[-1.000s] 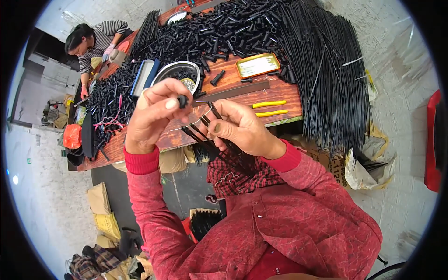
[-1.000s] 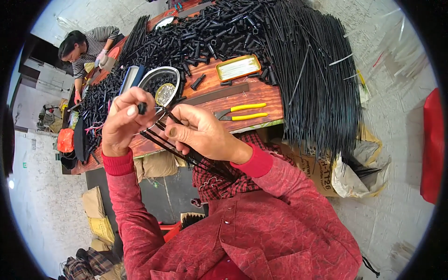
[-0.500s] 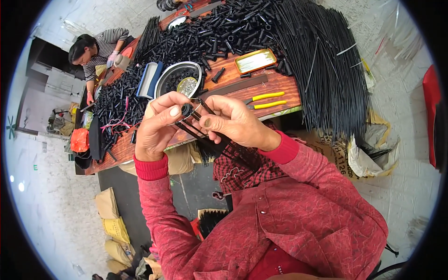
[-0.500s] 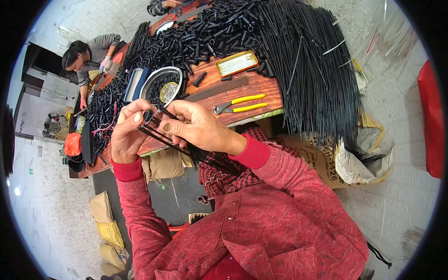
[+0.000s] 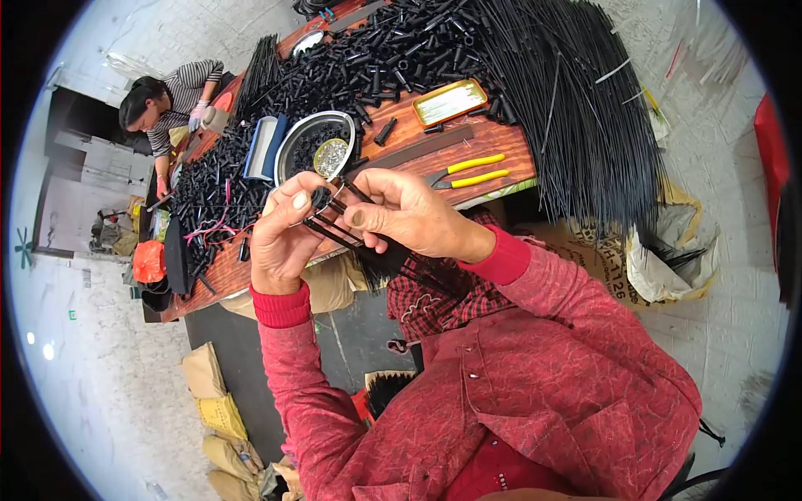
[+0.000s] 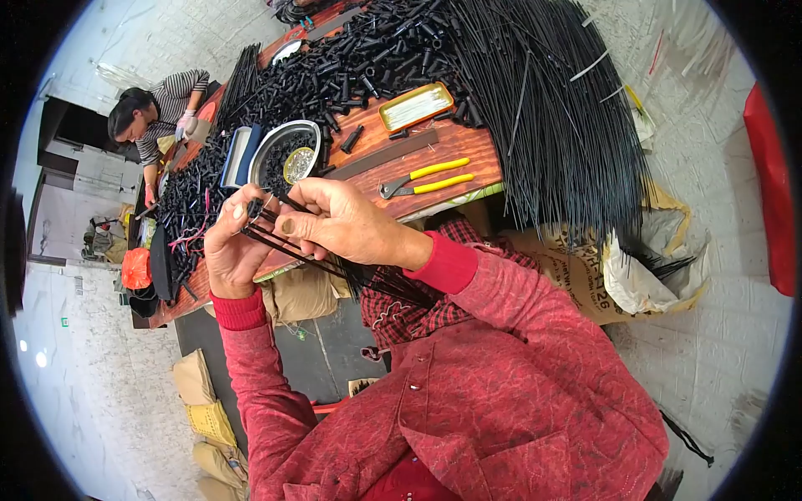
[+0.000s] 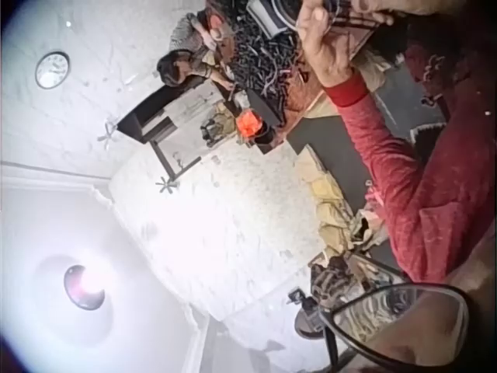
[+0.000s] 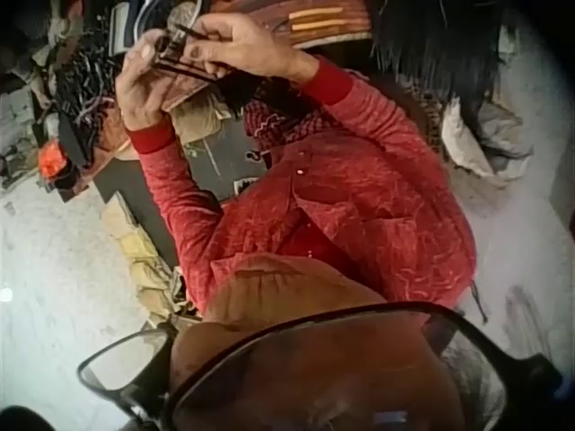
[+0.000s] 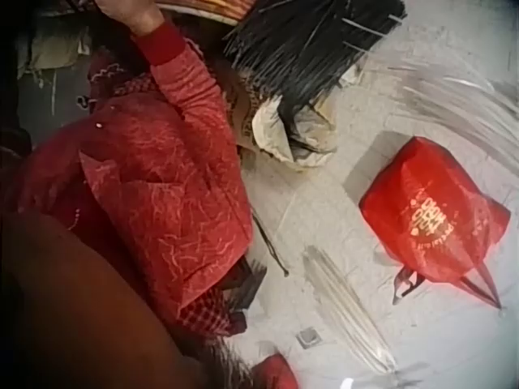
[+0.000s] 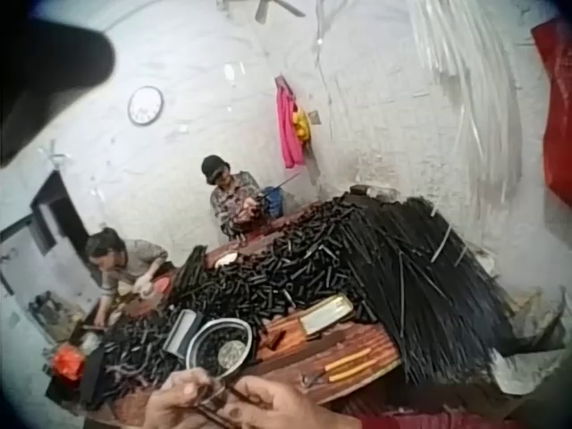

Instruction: The recorder is assembling small electrical wires by manually inserting components and trimming them using a pair of pliers.

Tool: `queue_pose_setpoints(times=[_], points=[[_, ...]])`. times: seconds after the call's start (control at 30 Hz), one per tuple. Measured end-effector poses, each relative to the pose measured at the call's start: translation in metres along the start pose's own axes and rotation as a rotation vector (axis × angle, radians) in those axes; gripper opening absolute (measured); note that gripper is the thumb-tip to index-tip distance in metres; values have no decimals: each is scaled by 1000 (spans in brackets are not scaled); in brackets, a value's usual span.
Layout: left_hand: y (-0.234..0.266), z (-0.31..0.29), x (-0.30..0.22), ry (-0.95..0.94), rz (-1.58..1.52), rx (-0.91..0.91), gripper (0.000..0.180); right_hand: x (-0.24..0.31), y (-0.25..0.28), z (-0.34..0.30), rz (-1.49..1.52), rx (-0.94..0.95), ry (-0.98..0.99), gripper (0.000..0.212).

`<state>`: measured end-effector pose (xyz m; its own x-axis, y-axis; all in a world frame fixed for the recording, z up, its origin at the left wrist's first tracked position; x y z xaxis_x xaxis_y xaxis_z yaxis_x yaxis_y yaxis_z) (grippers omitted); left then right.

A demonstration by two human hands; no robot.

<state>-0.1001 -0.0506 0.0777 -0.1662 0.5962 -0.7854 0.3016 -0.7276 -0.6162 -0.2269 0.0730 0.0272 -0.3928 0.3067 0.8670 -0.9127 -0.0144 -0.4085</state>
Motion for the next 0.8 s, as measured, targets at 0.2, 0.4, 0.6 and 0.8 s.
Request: queue_pose_setpoints(times=[0.2,0.4,0.6,0.8], points=[[-4,2,-2,-6,48,18,25,1,2,1,-4,45,-29,25],[-3,-3,-9,-44,187,1,24,4,-3,1,48,90,-38,25],[-5,-8,-12,-25,177,-1,25,6,-5,0,128,134,-52,28],[-7,-15,-12,-91,278,-50,25,7,-5,1,133,161,-69,31]])
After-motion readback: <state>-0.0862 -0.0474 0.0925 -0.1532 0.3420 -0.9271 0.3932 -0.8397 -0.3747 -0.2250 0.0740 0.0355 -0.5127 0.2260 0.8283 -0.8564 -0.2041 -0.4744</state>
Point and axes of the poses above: each hand's wrist, its own z-axis towards the middle knuckle, its own y-axis out of the back of the hand, x = y × z, the point moved 2 cm from there along z, towards the middle knuckle, and after that the axes turned 6 degrees about -z, right-handed, at the moved point
